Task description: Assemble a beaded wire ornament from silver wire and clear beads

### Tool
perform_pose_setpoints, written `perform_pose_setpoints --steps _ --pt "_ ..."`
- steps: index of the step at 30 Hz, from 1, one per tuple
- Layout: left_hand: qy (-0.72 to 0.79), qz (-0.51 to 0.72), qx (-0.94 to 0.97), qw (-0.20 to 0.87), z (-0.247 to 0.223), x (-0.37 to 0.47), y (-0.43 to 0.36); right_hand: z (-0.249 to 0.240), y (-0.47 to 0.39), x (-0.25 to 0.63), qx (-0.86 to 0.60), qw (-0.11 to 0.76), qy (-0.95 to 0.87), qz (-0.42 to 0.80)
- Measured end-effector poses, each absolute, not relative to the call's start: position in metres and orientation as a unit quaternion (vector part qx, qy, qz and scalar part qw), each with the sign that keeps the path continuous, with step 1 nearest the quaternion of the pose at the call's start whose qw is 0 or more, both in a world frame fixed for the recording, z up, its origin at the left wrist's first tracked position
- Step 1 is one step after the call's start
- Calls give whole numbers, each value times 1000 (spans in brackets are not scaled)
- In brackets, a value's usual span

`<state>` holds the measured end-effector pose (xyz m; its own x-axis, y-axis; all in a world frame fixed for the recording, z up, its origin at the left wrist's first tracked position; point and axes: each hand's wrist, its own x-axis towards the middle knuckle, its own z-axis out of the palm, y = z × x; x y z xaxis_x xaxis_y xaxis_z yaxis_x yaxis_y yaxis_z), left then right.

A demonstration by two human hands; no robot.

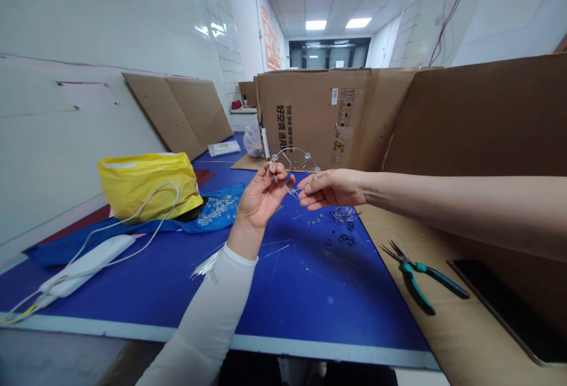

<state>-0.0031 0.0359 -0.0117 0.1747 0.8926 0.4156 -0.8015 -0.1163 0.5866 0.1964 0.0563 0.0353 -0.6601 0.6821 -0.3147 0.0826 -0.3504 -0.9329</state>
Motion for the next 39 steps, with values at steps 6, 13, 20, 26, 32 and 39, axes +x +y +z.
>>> perform_pose_setpoints --steps 6,13,20,26,32,39 --pt "67 641 394 655 -11 -4 37 34 53 200 -350 203 -539 739" --pt "71 644 394 651 -9 -4 35 33 49 205 -357 215 -520 746" --pt "48 641 403 651 -9 -4 35 36 45 206 -372 239 -526 726" --pt "66 642 400 651 -8 -4 33 35 46 204 -368 272 -550 699" --pt "18 634 403 660 -10 -4 36 35 47 205 -371 284 -540 700" --pt "31 639 394 660 -10 -6 37 35 46 204 -410 234 -519 713"
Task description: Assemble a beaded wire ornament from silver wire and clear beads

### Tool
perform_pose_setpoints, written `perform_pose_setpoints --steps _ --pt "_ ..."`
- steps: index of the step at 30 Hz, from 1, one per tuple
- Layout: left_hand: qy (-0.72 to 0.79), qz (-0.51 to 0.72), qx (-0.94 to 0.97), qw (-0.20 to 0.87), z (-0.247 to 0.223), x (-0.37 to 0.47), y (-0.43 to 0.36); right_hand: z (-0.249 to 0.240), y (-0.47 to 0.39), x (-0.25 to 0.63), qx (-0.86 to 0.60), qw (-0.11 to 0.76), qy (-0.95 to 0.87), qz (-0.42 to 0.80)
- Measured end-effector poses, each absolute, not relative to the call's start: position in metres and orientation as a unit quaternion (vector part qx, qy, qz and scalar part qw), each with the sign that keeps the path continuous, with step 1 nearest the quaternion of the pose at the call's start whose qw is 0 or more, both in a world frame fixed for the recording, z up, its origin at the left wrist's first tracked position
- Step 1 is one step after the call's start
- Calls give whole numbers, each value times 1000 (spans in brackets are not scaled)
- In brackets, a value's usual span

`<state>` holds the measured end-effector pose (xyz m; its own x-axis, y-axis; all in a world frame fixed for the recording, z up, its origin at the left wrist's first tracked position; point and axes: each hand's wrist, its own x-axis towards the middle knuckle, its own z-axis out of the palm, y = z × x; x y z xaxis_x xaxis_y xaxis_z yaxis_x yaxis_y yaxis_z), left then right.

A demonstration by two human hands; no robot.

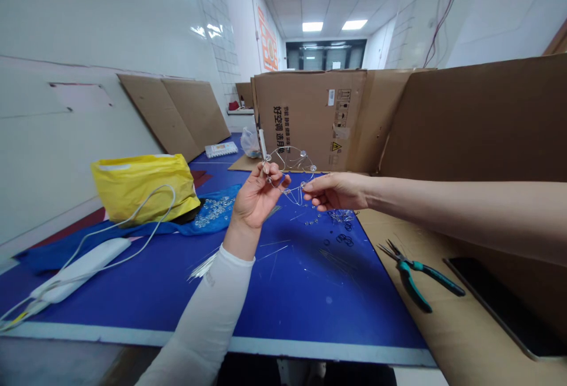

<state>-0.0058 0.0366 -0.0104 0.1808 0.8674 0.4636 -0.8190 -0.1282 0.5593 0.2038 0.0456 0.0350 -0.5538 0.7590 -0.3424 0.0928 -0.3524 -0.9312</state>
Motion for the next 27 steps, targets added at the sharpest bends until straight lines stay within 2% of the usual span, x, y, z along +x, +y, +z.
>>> perform_pose_setpoints --steps 11,17,21,27 --pt "32 643 390 658 -10 -7 37 34 45 194 -371 246 -542 712" --pt "33 638 394 661 -11 -6 37 36 54 195 -349 244 -659 619" --pt "35 639 394 660 -11 -4 37 36 52 202 -340 272 -696 571" --pt "43 640 379 667 -10 -1 34 35 41 205 -361 293 -636 616"
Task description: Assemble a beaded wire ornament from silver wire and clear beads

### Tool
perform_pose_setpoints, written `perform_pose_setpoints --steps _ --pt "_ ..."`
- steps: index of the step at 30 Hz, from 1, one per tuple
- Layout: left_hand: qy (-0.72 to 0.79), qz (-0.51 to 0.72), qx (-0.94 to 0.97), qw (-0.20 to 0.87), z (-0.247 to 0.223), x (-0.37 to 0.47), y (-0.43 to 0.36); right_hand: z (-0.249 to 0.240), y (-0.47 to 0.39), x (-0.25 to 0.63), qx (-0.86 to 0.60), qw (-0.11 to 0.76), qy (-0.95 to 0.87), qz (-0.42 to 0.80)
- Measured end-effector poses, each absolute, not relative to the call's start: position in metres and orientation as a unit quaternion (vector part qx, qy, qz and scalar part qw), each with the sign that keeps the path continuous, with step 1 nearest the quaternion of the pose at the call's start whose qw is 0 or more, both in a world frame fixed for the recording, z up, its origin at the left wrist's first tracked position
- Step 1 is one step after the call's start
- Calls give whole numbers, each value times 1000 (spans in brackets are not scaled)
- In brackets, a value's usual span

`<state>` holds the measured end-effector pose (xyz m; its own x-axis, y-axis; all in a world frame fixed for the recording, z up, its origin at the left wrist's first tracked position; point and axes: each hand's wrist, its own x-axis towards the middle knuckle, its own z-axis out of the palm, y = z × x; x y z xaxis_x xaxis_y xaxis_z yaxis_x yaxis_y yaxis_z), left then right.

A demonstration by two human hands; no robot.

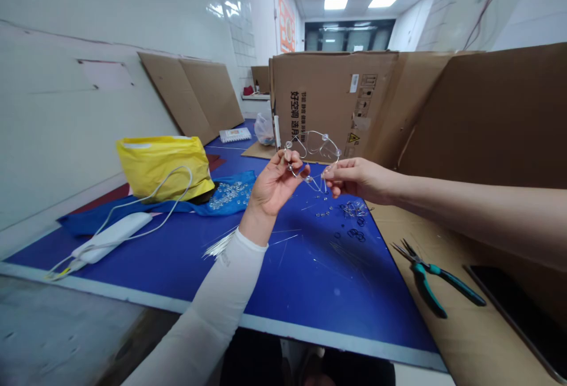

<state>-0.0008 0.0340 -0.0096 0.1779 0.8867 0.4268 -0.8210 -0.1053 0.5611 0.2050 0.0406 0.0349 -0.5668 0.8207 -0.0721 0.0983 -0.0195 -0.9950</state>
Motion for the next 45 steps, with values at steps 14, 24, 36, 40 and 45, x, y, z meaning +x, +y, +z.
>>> perform_pose_setpoints --steps 14,24,36,40,45 --pt "57 583 392 709 14 12 80 38 40 206 -416 329 -561 636" --pt "62 460 526 713 34 14 117 31 54 216 -443 336 -526 643" --pt "50 587 495 639 2 -6 54 32 53 202 -382 291 -484 731" --pt "42 599 497 626 -7 -9 49 29 53 200 -377 290 -493 729" --pt "55 602 506 616 -7 -7 49 26 58 200 -369 285 -511 722"
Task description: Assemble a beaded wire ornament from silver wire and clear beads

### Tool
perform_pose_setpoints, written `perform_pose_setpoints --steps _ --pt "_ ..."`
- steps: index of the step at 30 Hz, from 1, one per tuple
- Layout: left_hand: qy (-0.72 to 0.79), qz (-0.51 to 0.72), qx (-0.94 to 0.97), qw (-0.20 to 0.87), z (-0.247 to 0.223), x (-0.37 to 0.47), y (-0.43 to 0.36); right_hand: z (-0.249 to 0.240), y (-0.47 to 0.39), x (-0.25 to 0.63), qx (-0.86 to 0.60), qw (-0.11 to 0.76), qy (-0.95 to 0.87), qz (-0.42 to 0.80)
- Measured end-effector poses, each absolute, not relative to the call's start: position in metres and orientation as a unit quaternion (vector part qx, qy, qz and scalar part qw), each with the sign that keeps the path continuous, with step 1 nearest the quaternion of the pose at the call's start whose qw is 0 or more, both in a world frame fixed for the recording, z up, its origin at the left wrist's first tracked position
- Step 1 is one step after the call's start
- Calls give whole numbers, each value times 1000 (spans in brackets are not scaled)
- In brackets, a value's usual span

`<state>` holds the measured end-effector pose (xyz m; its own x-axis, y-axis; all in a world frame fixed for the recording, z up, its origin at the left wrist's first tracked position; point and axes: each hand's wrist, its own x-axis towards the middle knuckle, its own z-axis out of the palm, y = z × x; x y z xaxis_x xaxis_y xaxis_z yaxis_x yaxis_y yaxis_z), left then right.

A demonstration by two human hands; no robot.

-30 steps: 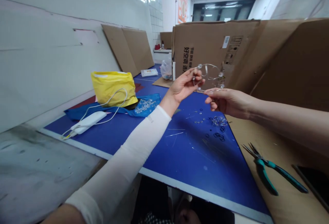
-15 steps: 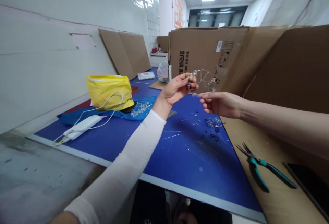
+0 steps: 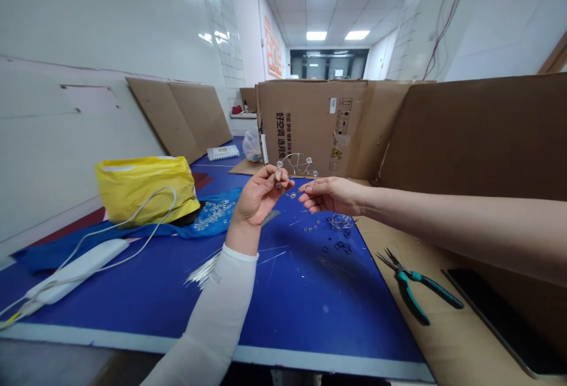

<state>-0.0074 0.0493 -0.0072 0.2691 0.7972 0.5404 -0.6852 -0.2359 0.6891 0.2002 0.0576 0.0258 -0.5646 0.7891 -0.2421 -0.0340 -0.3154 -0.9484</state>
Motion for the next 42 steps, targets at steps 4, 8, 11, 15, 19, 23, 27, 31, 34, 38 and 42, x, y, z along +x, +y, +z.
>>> perform_pose_setpoints --steps 4,8,11,15,19,23,27,31,34,38,42 --pt "65 601 507 615 -7 -7 50 24 61 202 -360 271 -540 711" --pt "57 603 503 616 -8 -9 51 23 60 203 -339 275 -553 710" --pt "61 606 494 621 -6 -9 51 24 58 203 -337 295 -530 720" --pt "82 615 466 630 -4 -8 49 24 55 202 -368 292 -483 739" --pt "82 617 453 638 -3 -7 48 23 55 200 -374 281 -485 739" --pt "75 619 449 640 -4 -8 48 24 54 199 -354 286 -516 726" --pt "54 622 449 639 -4 -10 49 26 51 206 -346 280 -511 736" --pt "62 624 444 639 -5 -10 50 26 48 211 -341 280 -506 741" --pt "66 625 445 638 -5 -9 50 27 46 209 -351 280 -532 718" --pt "65 626 445 637 -5 -9 50 27 46 204 -363 291 -556 689" --pt "55 623 444 642 -6 -9 50 26 49 203 -355 313 -561 679"
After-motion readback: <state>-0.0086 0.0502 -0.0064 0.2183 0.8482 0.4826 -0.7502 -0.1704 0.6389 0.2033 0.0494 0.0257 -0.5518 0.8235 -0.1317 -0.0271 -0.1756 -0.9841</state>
